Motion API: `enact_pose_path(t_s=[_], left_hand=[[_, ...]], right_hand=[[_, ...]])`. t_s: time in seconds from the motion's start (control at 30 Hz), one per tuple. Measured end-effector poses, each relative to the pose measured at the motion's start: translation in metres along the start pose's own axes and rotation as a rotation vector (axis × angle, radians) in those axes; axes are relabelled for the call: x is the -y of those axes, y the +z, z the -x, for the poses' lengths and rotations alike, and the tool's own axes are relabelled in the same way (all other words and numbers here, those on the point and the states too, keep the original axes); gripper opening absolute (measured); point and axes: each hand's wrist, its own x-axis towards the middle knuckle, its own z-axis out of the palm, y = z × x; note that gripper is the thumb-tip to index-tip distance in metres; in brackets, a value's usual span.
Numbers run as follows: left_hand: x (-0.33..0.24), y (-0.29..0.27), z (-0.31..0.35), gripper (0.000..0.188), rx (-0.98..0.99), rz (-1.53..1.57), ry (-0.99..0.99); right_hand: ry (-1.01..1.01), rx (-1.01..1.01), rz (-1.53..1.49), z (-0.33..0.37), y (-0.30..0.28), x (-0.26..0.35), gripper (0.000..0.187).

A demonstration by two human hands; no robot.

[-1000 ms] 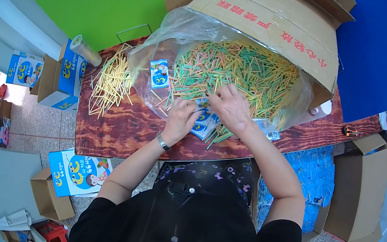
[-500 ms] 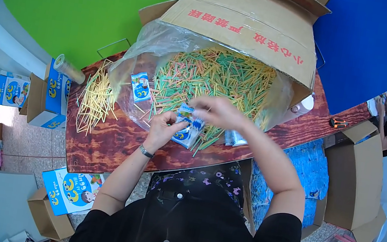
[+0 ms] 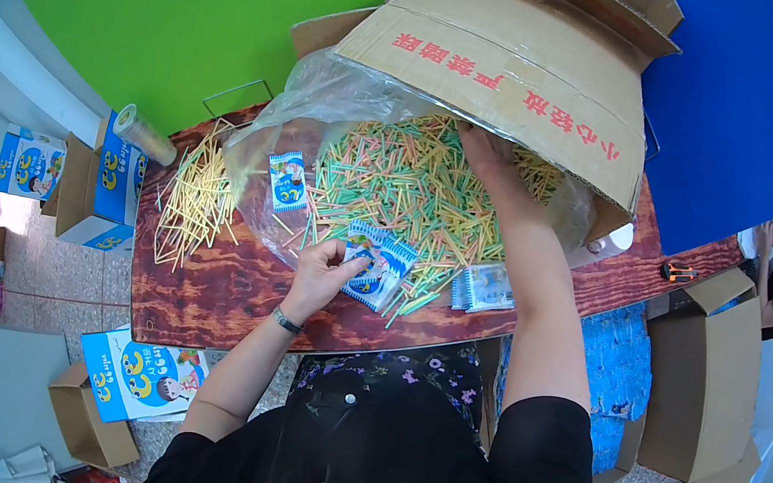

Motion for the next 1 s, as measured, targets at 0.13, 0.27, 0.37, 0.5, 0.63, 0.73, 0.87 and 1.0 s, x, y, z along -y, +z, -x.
enact_pose_path(t_s=[0.13,0.27,0.37,0.5,0.63,0.73,0.87,1.0], left_hand=[[0.002,0.005,-0.005,0.023,0.002,-0.026,0.033],[-0.014,-0.001,-0.002,0.021,-0.059,-0.03,0.053],[-0.016,0.005,-0.004,0.019,-0.089,-0.053,0.083],[-0.012,0.005,-0.008,0.018,-0.132,-0.15,0.219],[-0.008,0.012,-0.013,0.019,-0.187,-0.211,0.304],[-0.009,0.01,-0.015,0.021,-0.226,-0.307,0.425],[-0.01,0.009,-0.012,0.023,-0.249,-0.363,0.463],[-0.014,0.007,-0.014,0.022,-0.279,-0.396,0.48]], right_hand=[[-0.039,0.082,0.041,-0.003,0.0,-0.021,0.047],[-0.08,0.11,0.021,0.022,-0.033,0.007,0.04],[-0.248,0.048,0.146,0.029,-0.047,-0.003,0.032],[-0.14,0.602,-0.252,0.043,-0.094,0.015,0.021],[0.042,0.75,-0.691,0.061,-0.095,0.003,0.02],[-0.121,0.906,-0.814,0.073,-0.115,0.016,0.017],[-0.23,1.057,-0.541,0.092,-0.163,0.074,0.021],[-0.617,0.877,-0.133,0.101,-0.172,0.1,0.022]])
